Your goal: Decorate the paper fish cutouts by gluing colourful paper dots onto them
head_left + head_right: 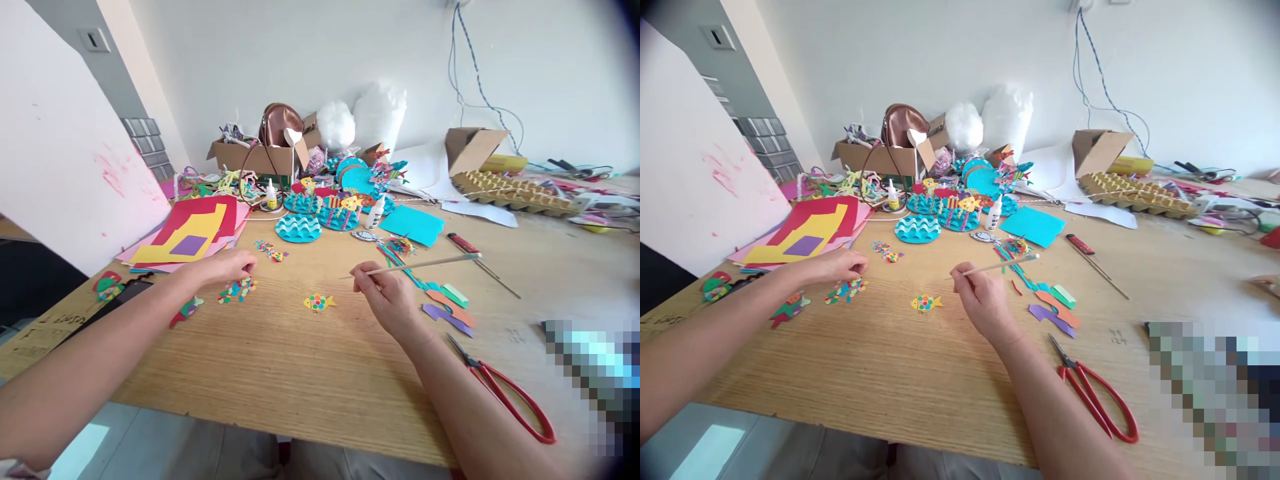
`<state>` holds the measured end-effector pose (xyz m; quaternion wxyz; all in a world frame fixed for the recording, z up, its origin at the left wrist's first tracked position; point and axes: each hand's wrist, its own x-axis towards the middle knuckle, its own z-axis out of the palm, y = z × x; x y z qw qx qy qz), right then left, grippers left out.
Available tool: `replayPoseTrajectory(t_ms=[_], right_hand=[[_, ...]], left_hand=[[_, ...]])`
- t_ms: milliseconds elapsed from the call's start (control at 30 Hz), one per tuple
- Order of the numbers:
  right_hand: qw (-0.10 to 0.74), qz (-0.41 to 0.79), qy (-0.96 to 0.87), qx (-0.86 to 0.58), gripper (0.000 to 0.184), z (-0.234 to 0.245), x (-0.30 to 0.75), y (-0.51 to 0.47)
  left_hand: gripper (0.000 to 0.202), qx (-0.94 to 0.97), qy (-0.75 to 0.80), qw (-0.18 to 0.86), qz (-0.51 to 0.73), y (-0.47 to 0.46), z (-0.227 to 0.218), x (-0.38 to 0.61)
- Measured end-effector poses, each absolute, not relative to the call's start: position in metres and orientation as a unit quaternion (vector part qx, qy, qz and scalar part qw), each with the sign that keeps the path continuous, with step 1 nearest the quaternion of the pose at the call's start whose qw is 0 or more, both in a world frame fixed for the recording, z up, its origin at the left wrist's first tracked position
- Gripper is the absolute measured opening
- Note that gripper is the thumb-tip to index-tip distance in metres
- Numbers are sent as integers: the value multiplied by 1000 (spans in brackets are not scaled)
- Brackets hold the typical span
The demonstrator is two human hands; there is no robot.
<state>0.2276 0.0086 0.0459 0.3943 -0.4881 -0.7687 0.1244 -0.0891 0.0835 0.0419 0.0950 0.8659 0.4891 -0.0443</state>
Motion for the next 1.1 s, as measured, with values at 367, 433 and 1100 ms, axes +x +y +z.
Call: replayPoseTrajectory(t_ms=[367,433,1100], right_hand=[[379,109,-783,-482,33,44,229,9],[377,104,-785,-480,33,45,229,9],[380,97,-784,-482,35,43,228,9]], left_hand=[[12,852,513,99,-25,81,54,-96],[13,848,521,97,-20,79,59,-100],[17,855,510,87,-19,63,43,-126]])
